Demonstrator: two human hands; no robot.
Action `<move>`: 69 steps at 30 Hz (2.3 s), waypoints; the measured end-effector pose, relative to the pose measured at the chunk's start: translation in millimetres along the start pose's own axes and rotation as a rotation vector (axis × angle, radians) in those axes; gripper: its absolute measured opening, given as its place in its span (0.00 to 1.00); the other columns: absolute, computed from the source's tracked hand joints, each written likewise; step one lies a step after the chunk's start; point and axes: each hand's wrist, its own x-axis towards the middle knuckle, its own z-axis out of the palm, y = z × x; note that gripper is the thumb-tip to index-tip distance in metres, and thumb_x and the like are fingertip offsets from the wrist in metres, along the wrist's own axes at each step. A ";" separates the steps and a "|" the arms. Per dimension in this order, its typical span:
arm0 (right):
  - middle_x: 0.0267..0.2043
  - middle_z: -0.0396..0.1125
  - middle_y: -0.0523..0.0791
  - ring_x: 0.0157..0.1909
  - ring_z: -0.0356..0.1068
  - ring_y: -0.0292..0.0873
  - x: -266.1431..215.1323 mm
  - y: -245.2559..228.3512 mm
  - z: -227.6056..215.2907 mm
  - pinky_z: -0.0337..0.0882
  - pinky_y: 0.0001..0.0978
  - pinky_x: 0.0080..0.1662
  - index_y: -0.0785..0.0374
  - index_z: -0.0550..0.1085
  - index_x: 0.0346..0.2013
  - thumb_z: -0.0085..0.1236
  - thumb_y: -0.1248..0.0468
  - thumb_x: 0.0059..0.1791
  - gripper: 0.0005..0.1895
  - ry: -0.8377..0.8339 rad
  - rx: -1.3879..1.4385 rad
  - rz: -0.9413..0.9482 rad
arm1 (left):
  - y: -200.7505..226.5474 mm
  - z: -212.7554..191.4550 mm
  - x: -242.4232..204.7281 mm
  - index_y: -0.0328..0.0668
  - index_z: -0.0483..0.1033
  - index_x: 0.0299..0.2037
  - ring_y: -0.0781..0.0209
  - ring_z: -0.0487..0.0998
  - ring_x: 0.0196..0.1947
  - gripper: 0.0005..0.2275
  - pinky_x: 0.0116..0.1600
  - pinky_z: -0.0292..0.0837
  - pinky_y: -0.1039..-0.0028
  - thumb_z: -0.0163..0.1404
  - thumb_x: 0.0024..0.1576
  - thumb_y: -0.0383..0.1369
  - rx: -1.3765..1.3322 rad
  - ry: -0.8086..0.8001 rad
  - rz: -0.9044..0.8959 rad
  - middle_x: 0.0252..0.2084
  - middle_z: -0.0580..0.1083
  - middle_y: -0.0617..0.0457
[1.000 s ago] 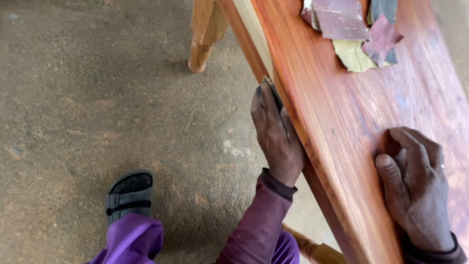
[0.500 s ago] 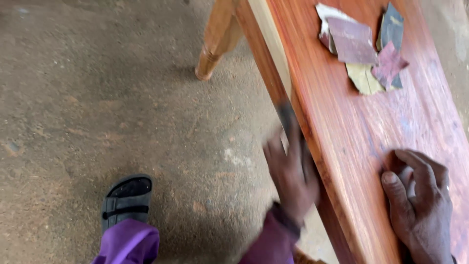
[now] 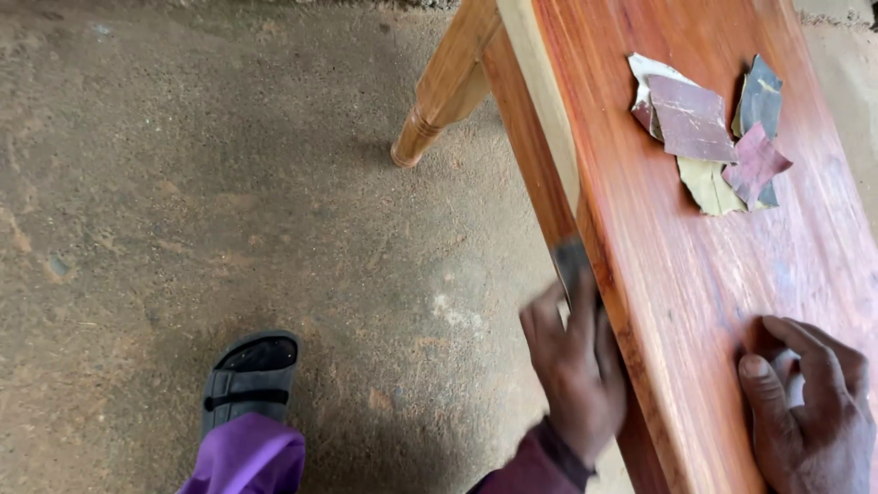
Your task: The person sands the edges and top surface of a wooden table using sandpaper.
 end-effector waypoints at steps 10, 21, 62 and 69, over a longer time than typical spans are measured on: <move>0.64 0.66 0.59 0.63 0.67 0.60 4.1 -32.9 -11.7 0.69 0.48 0.61 0.69 0.72 0.62 0.56 0.58 0.57 0.22 -0.007 -0.014 -0.001 | -62.4 43.5 83.9 0.54 0.62 0.74 0.51 0.71 0.56 0.23 0.60 0.72 0.66 0.46 0.70 0.26 0.121 0.181 -0.054 0.58 0.73 0.43; 0.63 0.66 0.59 0.62 0.67 0.58 0.7 -18.4 -5.3 0.70 0.47 0.64 0.69 0.73 0.62 0.58 0.59 0.58 0.21 0.025 0.035 -0.022 | -88.0 30.8 87.5 0.45 0.71 0.66 0.51 0.74 0.55 0.16 0.63 0.68 0.60 0.46 0.70 0.37 0.169 0.129 -0.038 0.54 0.76 0.46; 0.57 0.69 0.53 0.59 0.68 0.50 -7.5 25.1 21.2 0.66 0.38 0.64 0.70 0.72 0.57 0.58 0.60 0.60 0.17 0.075 0.050 -0.089 | -73.4 20.6 122.3 0.45 0.73 0.66 0.52 0.74 0.57 0.17 0.67 0.65 0.58 0.45 0.69 0.39 0.155 0.074 0.091 0.55 0.77 0.45; 0.56 0.70 0.53 0.57 0.68 0.50 -4.2 15.9 12.2 0.67 0.38 0.62 0.68 0.73 0.58 0.59 0.57 0.58 0.19 0.064 0.054 -0.061 | -126.4 48.8 186.7 0.51 0.75 0.63 0.51 0.73 0.60 0.15 0.67 0.70 0.54 0.47 0.69 0.41 0.158 0.179 -0.012 0.58 0.77 0.46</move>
